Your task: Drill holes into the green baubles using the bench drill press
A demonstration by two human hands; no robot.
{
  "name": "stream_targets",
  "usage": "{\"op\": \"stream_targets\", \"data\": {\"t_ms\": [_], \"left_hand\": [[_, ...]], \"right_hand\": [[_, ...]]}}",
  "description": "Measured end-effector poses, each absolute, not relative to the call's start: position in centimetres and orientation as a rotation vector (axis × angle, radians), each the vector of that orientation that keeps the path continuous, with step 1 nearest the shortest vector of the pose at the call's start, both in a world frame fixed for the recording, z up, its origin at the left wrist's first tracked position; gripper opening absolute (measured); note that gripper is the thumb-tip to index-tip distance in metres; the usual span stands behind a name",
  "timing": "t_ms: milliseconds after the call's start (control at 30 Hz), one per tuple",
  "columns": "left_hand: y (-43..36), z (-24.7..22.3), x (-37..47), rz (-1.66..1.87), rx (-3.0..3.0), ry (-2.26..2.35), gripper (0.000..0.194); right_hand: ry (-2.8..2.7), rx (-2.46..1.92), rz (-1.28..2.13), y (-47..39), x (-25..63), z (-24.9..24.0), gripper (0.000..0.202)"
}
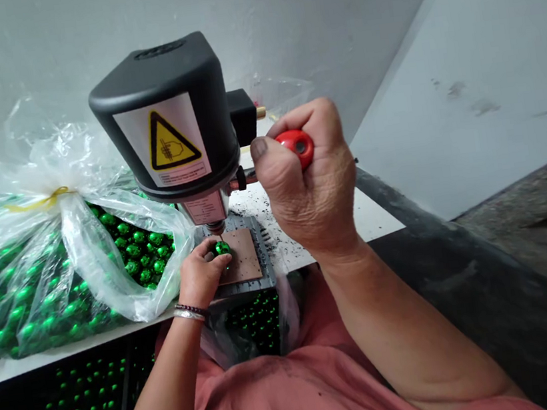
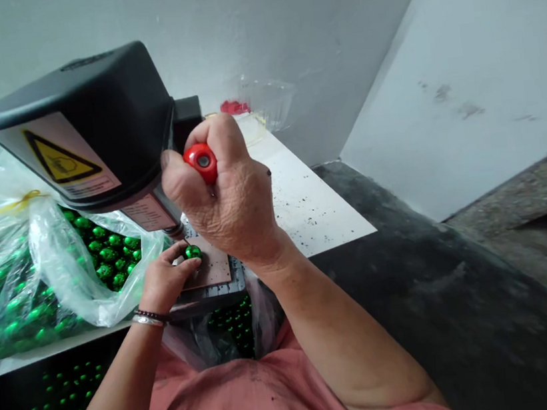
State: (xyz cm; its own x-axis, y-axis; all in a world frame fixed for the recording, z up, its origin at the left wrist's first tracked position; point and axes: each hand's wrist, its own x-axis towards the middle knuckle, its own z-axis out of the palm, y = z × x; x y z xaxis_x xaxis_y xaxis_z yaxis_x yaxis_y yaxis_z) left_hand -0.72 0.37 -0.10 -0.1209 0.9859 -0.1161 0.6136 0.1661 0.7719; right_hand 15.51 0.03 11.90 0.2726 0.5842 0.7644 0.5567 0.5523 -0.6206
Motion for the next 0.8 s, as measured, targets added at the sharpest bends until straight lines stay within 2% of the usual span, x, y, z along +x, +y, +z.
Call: {"op": "stream_targets", "data": {"t_ms": [400, 800], "left_hand": [[0.49, -0.31, -0.23, 0.547, 1.904, 1.857, 0.046], [0.52, -0.12, -0.37, 0.56, 1.733, 1.867, 0.049]], "right_hand": [[-1.362, -1.087, 0.036, -0.21, 15.55, 11.78, 0.021], [-1.349, -1.018, -0.066, -0.5, 15.38, 10.91, 0.014]]}}
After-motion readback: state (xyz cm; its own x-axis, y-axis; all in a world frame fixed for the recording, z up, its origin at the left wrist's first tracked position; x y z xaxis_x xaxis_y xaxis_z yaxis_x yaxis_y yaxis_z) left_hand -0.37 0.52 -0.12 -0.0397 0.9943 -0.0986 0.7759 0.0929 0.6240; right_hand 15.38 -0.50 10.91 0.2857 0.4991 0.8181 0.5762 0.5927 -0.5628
